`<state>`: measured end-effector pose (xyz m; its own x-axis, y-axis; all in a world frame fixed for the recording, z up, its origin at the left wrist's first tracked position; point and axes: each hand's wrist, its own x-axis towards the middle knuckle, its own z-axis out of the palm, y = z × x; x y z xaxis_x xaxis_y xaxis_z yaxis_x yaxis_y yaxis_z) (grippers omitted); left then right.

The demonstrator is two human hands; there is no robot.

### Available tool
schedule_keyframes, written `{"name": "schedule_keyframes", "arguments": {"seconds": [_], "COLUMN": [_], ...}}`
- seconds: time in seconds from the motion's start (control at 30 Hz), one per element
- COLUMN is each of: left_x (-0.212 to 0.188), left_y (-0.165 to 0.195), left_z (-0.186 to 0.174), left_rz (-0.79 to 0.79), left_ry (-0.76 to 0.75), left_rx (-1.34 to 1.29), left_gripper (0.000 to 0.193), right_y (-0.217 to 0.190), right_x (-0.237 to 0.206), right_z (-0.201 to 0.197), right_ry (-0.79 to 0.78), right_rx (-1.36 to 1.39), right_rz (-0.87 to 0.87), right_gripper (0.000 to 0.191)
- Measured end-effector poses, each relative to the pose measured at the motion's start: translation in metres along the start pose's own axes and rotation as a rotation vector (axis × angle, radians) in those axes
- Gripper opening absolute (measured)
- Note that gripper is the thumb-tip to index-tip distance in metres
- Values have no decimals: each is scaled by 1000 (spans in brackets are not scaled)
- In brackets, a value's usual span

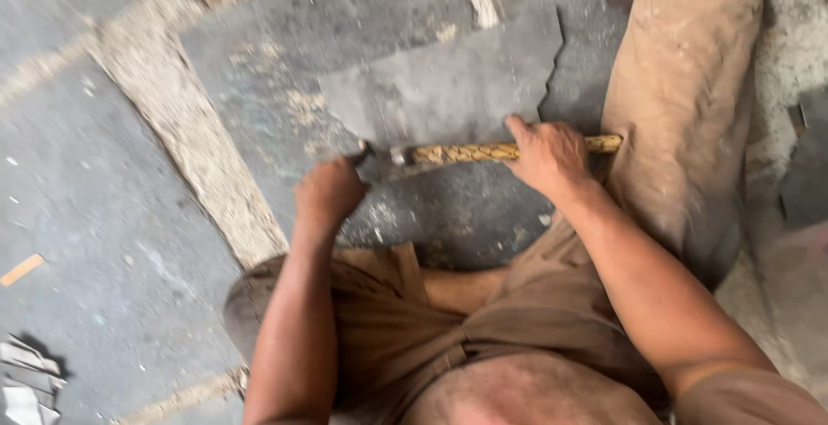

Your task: The person sits on a tiled floor and uses a hammer and chisel to cut and shape a metal sheet. They repeatedly position the chisel along marked lines, strike it with the hammer, and break off sections of the metal. The person also flips the sheet to work on different edges and compares the cut piece to a template.

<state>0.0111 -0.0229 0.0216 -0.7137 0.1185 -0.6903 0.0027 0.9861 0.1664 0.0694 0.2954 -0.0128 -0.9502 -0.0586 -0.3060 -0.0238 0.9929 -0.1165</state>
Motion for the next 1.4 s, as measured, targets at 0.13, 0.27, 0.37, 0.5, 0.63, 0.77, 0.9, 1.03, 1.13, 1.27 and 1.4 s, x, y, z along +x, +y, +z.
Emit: {"name": "schedule_keyframes", "arguments": {"seconds": [0.13, 0.27, 0.37, 0.5, 0.63, 0.77, 0.9, 1.03, 1.13, 1.27, 1.4], "left_x": [-6, -3, 8, 25, 37, 40, 26, 19, 28, 39, 49], "left_y": [18, 26, 15, -12, -55, -81, -90, -83, -62, -44, -39], "left_z": [0, 11, 17, 21, 7, -15, -22, -20, -14, 1, 9], "left_rz": [34, 13, 44, 197, 55, 153, 205, 396, 326, 393, 448], "left_ry": [-177, -185, -149, 57, 190, 340, 563, 536, 410, 364, 531], "left_rx": [71, 76, -13, -151, -833, -2077, -2513, -2430, -2408, -2203, -1856], "left_gripper": [90, 108, 101, 80, 58, 55, 47, 40, 32, 30, 39], "right_y": [7, 15, 15, 4, -19, -28, -29, -30, -34, -41, -43], "right_x": [21, 45, 55, 48, 40, 29, 22, 19, 17, 17, 15], "right_z": [3, 15, 21, 15, 1, -5, -4, -10, -18, -26, -32], "right_ry": [42, 52, 163, 258, -38, -82, -100, -109, -135, -249, -161], "right_rx": [65, 63, 46, 20, -12, -32, 24, -8, 10, 69, 80], "right_rz": [-39, -40, -69, -100, 6, -7, 28, 64, 63, 151, 209], "right_gripper": [58, 46, 46, 51, 47, 53, 51, 49, 46, 48, 47]}}
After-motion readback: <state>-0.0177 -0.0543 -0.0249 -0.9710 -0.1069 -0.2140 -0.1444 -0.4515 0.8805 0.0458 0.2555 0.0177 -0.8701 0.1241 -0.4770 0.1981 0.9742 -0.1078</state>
